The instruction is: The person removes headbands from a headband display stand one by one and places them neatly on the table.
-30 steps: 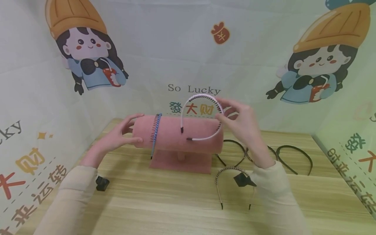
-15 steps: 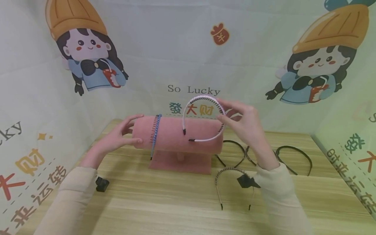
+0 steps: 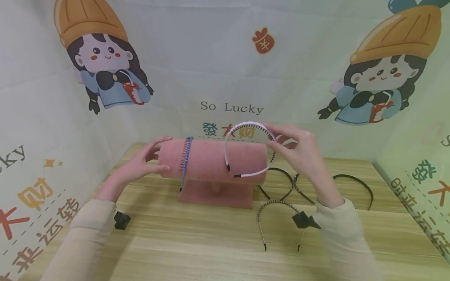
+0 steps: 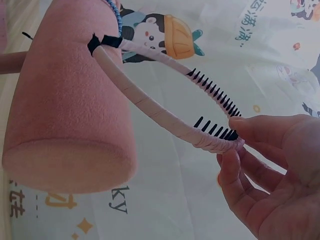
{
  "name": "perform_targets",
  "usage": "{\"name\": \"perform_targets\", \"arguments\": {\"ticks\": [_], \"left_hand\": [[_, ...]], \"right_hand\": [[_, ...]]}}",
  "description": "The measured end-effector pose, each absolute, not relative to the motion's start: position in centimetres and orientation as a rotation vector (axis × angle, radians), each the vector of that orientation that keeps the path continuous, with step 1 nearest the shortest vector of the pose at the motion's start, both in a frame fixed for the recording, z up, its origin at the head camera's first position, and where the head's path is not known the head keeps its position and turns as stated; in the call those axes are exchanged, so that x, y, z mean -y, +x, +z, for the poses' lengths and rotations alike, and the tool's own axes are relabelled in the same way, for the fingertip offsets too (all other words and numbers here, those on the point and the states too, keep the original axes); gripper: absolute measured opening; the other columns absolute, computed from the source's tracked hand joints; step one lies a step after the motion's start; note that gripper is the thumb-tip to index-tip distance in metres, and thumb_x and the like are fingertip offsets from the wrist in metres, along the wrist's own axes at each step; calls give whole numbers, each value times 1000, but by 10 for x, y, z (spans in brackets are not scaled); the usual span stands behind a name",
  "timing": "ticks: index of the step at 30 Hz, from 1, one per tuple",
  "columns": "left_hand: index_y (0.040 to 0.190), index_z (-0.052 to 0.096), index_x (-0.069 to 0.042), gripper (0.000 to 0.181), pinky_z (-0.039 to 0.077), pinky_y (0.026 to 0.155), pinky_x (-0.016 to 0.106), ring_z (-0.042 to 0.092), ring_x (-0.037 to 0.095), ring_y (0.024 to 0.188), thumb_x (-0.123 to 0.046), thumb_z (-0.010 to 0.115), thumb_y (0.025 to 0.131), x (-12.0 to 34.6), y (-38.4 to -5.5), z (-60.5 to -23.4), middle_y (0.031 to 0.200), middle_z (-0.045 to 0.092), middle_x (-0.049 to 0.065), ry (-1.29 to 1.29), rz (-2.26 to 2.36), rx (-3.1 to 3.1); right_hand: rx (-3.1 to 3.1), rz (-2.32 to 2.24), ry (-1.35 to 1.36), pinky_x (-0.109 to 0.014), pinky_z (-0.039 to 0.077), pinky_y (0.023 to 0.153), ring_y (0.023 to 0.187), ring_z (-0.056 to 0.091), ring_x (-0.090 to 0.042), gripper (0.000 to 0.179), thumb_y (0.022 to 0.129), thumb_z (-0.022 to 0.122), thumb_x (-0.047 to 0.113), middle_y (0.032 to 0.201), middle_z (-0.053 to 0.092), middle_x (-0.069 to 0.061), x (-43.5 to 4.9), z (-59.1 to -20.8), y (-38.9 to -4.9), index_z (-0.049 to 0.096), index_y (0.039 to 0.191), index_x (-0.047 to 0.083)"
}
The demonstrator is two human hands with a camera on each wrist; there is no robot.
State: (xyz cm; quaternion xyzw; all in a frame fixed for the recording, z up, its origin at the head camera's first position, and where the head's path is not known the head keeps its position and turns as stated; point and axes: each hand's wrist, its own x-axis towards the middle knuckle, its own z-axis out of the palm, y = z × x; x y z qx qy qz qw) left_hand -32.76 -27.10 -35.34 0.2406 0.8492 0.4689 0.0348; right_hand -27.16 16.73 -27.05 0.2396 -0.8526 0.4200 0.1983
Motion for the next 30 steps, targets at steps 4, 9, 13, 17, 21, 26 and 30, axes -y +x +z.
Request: {"name": "perform_targets", "arguments": {"ticks": [4, 9, 13, 17, 21, 26, 30], "left_hand": [[157, 21, -29, 86, 51, 92, 38, 46, 39, 132, -14, 72, 90, 270, -328, -353, 154, 37, 14, 732, 1437, -2608], [156, 21, -31, 85, 51, 93, 38, 46, 38, 133, -16, 73, 90, 271, -328, -354, 154, 37, 12, 721, 1428, -2619], [156, 21, -32, 85, 51, 92, 37, 46, 38, 133, -16, 72, 90, 271, -328, -354, 153, 37, 12, 724, 1425, -2623], [156, 21, -32, 85, 51, 92, 37, 46, 38, 133, -16, 72, 90, 271, -328, -355, 154, 37, 11, 729, 1426, -2625], [156, 21, -33, 85, 50, 93, 38, 45, 38, 133, -16, 72, 90, 271, -327, -355, 154, 36, 11, 722, 1428, -2626], [156, 22, -33, 85, 49, 95, 42, 45, 38, 134, -17, 73, 90, 270, -326, -354, 154, 36, 11, 708, 1425, -2631], [156, 21, -33, 86, 49, 95, 42, 44, 38, 134, -17, 73, 90, 269, -326, -354, 154, 36, 11, 707, 1426, -2631]], "right_hand": [[2402, 1162, 686, -15, 54, 76, 89, 61, 0, 42, 91, 70, 11, 123, 70, -8, -174, -274, -271, 64, 132, 17], [2424, 1156, 692, -16, 55, 77, 90, 62, -1, 40, 92, 69, 12, 121, 71, -7, -182, -279, -268, 65, 131, 18], [2437, 1174, 698, -17, 55, 77, 91, 63, -2, 39, 93, 69, 13, 119, 71, -7, -190, -284, -267, 66, 131, 18], [2436, 1187, 690, -17, 56, 77, 89, 65, 1, 37, 93, 69, 13, 121, 71, -7, -197, -288, -265, 66, 130, 18], [2428, 1173, 700, -16, 55, 77, 87, 66, 4, 37, 92, 69, 11, 122, 71, -9, -205, -291, -263, 67, 128, 17], [2445, 1124, 703, -15, 54, 76, 85, 66, 4, 35, 93, 68, 13, 118, 73, -9, -218, -296, -259, 68, 128, 17], [2497, 1083, 659, -17, 54, 75, 84, 67, 2, 33, 95, 67, 19, 118, 73, -8, -229, -300, -256, 68, 128, 19]]}}
